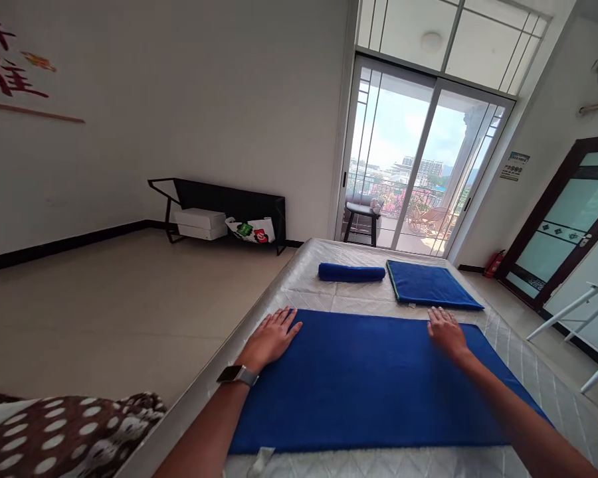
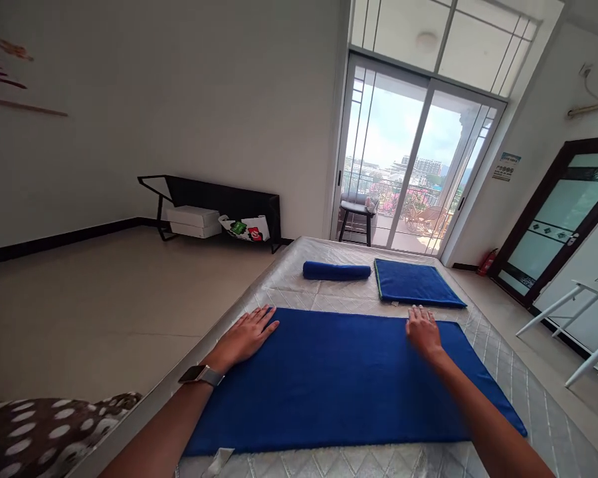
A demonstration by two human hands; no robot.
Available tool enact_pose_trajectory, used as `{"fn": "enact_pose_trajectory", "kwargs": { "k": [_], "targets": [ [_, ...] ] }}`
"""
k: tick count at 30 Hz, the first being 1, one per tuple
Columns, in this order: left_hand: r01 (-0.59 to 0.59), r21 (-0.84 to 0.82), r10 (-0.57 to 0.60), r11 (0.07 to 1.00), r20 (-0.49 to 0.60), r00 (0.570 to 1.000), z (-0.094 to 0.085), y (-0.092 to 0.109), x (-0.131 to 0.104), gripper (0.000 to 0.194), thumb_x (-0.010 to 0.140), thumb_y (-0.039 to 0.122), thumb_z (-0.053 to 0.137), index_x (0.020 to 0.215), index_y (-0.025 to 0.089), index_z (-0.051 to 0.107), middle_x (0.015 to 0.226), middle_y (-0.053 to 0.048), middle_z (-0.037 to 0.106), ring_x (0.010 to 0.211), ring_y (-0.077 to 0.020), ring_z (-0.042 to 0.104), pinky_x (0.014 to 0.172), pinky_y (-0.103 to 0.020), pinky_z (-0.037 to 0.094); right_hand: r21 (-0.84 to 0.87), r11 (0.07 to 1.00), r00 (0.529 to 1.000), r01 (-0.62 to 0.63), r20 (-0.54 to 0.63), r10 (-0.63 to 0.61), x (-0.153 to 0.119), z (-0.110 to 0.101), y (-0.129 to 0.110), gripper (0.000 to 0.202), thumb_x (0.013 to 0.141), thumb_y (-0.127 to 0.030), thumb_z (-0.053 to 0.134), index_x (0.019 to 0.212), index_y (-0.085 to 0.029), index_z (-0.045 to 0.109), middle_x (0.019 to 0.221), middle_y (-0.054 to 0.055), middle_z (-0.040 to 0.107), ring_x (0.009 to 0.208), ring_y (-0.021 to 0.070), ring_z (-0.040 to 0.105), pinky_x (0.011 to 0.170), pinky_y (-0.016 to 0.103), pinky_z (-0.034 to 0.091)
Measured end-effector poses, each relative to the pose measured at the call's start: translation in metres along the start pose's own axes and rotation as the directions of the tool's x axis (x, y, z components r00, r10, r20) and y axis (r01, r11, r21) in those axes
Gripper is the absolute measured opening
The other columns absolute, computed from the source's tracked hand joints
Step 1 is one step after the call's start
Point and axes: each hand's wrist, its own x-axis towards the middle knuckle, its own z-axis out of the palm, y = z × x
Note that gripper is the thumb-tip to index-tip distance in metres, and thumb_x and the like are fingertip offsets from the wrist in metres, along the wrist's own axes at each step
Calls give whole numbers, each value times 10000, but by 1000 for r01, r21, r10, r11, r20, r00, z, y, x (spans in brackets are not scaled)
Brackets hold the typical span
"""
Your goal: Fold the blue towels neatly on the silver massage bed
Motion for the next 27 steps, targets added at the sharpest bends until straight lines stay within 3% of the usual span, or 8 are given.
{"fn": "enact_pose_trajectory", "kwargs": {
  "k": [3,5,7,10,14,19,23,27],
  "targets": [
    [-20,4,20,1000,-8,1000,6,-5,0,607,1001,450,274,1516,154,396,1597,-114,348,1486,-274,294,1202,-463,225,201,955,972,217,50,-231,-3,-5,-93,606,1003,-382,247,1537,-121,363,1591,86,345,1489,223,263,1212,405,211],
    [-32,9,32,999,-33,999,12,-8,1,605,1002,460,257,1515,176,404,1594,-101,361,1487,-266,293,1201,-455,224,311,893,933,326,46,-356,-6,-1,-141,622,1018,-441,224,1563,-154,306,1617,57,282,1504,209,216,1223,397,176],
    [-29,16,29,999,-47,998,17,-10,3,609,998,472,254,1513,186,407,1592,-94,370,1488,-260,292,1202,-449,221,372,860,913,350,68,-401,-7,4,-168,650,1021,-497,218,1578,-166,261,1632,51,236,1514,212,177,1229,406,152],
    [-4,19,5,1000,-38,999,20,-11,4,632,991,489,261,1522,171,385,1598,-104,355,1489,-258,290,1204,-450,217,396,862,915,317,111,-388,-6,11,-169,679,1019,-547,187,1588,-178,222,1640,54,207,1519,212,147,1229,417,132],
    [-15,15,15,1000,-16,1000,19,-11,6,625,984,459,272,1518,157,391,1608,-106,322,1493,-265,279,1206,-460,212,331,919,945,214,167,-281,-6,18,-113,711,1012,-593,145,1590,-184,214,1642,54,220,1519,201,145,1230,394,110],
    [-19,-6,19,1000,-9,1000,28,-20,9,631,966,441,282,1507,144,408,1602,-114,337,1483,-268,303,1198,-462,233,186,982,973,-18,228,-25,-11,28,0,683,1020,-529,171,1583,-148,226,1642,64,224,1518,195,150,1229,408,136],
    [-56,11,57,998,-57,997,35,-29,10,602,966,406,265,1477,155,460,1575,-125,397,1470,-273,329,1179,-473,266,106,977,960,-188,232,160,-15,38,86,664,1017,-466,170,1572,-112,256,1633,95,252,1510,210,182,1221,423,184],
    [-52,45,52,998,-6,999,33,-31,9,640,957,441,260,1498,143,427,1594,-118,362,1474,-280,319,1179,-473,261,94,958,949,-271,192,250,-18,51,132,675,1013,-466,164,1565,-93,275,1624,120,272,1500,216,221,1213,409,216]
  ]
}}
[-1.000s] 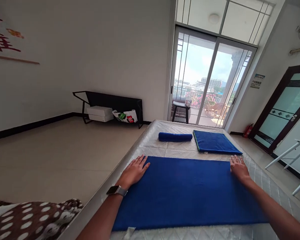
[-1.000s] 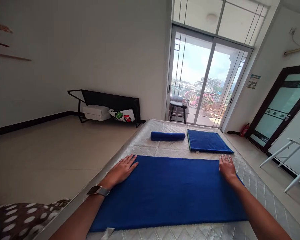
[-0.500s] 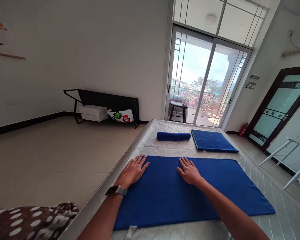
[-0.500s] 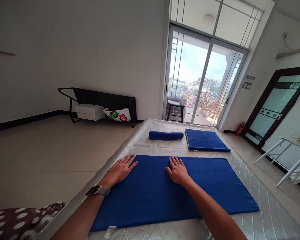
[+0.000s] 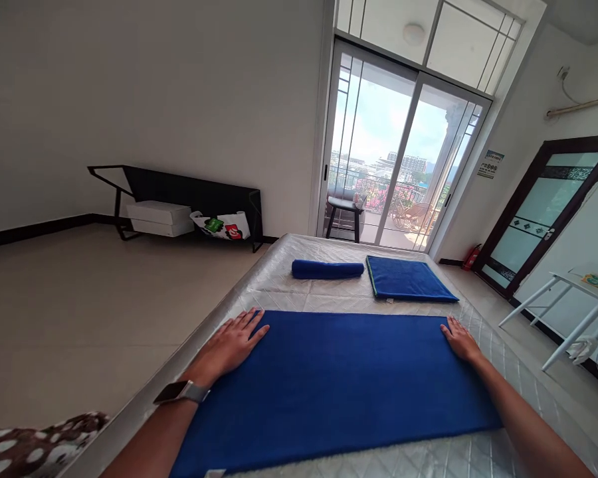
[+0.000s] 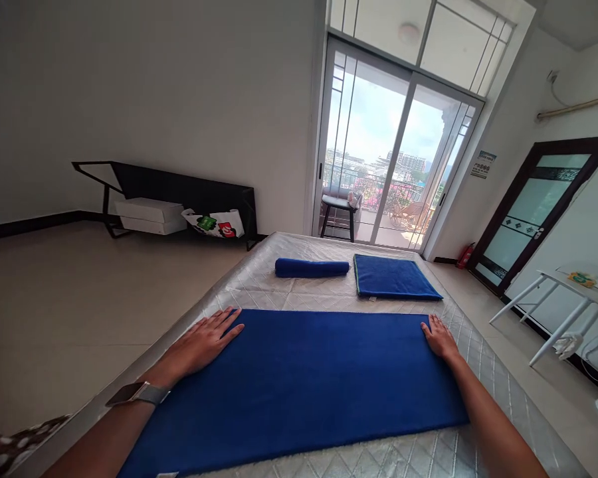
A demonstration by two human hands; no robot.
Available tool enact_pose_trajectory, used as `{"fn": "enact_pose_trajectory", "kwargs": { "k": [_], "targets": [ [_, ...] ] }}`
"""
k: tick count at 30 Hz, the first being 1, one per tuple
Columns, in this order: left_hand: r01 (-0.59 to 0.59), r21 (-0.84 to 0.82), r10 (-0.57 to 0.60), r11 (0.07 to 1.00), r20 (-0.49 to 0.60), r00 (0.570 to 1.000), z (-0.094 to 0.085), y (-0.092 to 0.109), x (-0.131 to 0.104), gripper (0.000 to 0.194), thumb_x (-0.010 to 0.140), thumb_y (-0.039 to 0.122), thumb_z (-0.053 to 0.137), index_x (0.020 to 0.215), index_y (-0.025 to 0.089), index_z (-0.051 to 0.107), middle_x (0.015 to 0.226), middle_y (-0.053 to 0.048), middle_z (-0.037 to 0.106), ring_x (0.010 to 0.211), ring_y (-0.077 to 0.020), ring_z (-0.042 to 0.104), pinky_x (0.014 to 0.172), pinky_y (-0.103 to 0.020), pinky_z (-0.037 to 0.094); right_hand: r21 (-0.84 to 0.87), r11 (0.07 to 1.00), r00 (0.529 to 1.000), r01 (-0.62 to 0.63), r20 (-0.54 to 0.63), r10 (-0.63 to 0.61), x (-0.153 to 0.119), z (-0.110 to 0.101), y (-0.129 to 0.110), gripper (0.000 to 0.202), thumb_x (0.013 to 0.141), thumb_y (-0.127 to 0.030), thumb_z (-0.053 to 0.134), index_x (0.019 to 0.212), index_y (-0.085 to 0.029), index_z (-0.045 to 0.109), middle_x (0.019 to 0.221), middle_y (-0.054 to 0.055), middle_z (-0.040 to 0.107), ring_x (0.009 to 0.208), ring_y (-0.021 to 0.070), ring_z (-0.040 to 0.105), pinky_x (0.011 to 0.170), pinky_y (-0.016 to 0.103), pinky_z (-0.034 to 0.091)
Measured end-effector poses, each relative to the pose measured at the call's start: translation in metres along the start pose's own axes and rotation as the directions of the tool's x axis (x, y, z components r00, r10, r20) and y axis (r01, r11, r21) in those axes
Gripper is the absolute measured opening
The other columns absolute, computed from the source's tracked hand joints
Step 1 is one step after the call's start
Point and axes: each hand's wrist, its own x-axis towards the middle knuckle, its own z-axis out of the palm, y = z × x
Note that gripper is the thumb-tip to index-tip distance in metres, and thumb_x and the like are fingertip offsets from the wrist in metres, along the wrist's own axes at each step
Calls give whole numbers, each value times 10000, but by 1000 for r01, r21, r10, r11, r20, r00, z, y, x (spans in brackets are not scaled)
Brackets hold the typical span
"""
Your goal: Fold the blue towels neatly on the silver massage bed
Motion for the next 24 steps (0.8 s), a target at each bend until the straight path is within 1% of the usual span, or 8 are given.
{"fn": "enact_pose_trajectory", "kwargs": {
  "k": [3,7,10,13,17,20,22,24],
  "targets": [
    [15,-9,-15,1000,-25,1000,3,-2,0,659,947,468,262,1502,150,422,1593,-103,370,1477,-279,312,1185,-466,248,7,1000,1000,-21,-15,21,1,4,6,688,1012,-474,176,1562,-73,274,1627,124,262,1502,205,214,1219,374,195],
    [8,-57,-12,998,-86,996,13,-10,2,644,939,505,289,1487,209,455,1573,-72,417,1467,-279,332,1176,-465,260,36,999,1000,-28,13,28,-2,2,1,672,1018,-456,179,1573,-81,236,1640,102,229,1509,194,188,1227,367,152],
    [-3,-47,0,999,-81,997,17,-15,2,651,940,515,293,1491,204,447,1570,-80,422,1465,-283,335,1168,-464,271,53,997,998,-58,20,57,-6,-4,-5,661,1021,-430,202,1572,-67,230,1637,111,240,1510,196,188,1226,354,142],
    [-35,5,36,999,-60,998,14,-13,1,607,950,457,286,1472,214,479,1564,-69,433,1465,-281,335,1168,-457,269,61,994,996,-88,-15,90,-10,-12,-13,624,1014,-392,247,1550,-79,310,1614,119,308,1499,210,232,1219,359,164],
    [-20,53,23,998,-40,999,2,-3,-1,599,958,432,282,1472,193,478,1565,-81,425,1464,-272,342,1172,-450,268,52,993,983,-108,-144,114,-27,-22,-14,555,983,-316,292,1467,-116,476,1550,118,432,1456,236,337,1195,382,236],
    [3,53,-1,999,-40,999,-6,5,-2,606,950,434,319,1480,178,463,1561,-98,425,1458,-272,355,1169,-447,278,54,995,976,-85,-199,94,-57,-25,7,504,940,-317,353,1350,-159,600,1485,108,513,1373,251,455,1138,388,337],
    [9,48,-7,999,-41,999,-9,6,-3,598,945,425,332,1474,183,472,1558,-96,429,1455,-269,362,1168,-442,285,70,994,972,-86,-214,99,-85,-22,33,467,911,-350,385,1233,-175,676,1414,114,575,1293,267,530,1100,398,383],
    [-15,48,16,999,-41,999,-9,6,-4,575,937,396,332,1448,201,511,1549,-85,444,1451,-271,371,1165,-448,295,103,986,959,-128,-240,150,-118,-17,60,451,881,-392,415,1151,-178,706,1305,131,643,1200,285,593,1061,416,420]
  ]
}}
